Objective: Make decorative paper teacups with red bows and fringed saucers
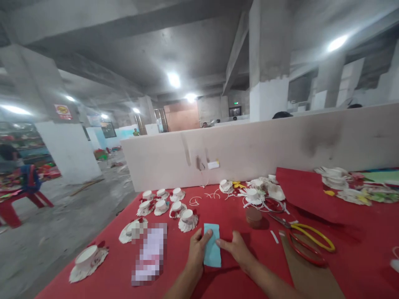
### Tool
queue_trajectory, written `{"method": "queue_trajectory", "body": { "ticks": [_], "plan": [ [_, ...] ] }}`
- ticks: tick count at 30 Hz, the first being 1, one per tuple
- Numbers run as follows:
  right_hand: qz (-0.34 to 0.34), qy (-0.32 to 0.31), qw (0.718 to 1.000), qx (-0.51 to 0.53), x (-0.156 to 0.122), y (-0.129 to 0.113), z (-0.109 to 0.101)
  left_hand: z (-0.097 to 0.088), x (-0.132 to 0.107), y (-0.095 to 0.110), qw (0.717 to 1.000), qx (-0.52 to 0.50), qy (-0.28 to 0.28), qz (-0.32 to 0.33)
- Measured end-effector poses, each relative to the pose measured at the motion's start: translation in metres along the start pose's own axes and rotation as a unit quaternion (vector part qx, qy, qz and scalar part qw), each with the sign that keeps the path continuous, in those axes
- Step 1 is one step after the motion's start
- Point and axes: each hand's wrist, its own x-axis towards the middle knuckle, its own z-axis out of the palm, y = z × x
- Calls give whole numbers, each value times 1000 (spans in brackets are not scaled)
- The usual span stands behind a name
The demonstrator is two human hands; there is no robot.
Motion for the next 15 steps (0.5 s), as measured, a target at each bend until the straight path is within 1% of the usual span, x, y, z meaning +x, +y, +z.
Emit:
{"method": "queue_trajectory", "body": {
  "ticks": [3, 6, 11, 15],
  "plan": [
    [25, 20, 999, -8, -3, -6, 3, -1, 0, 0, 1000, -12, -6, -4],
    [37, 35, 999, -18, -6, -11, 4, -1, -1, 0, 1000, -13, -13, -6],
    [25, 27, 999, 9, -4, -10, 5, -3, 2, -3, 1000, 1, -17, 10],
    [33, 34, 999, 27, -2, -9, 6, -6, 7, -7, 1000, 4, -23, 3]
  ]
}}
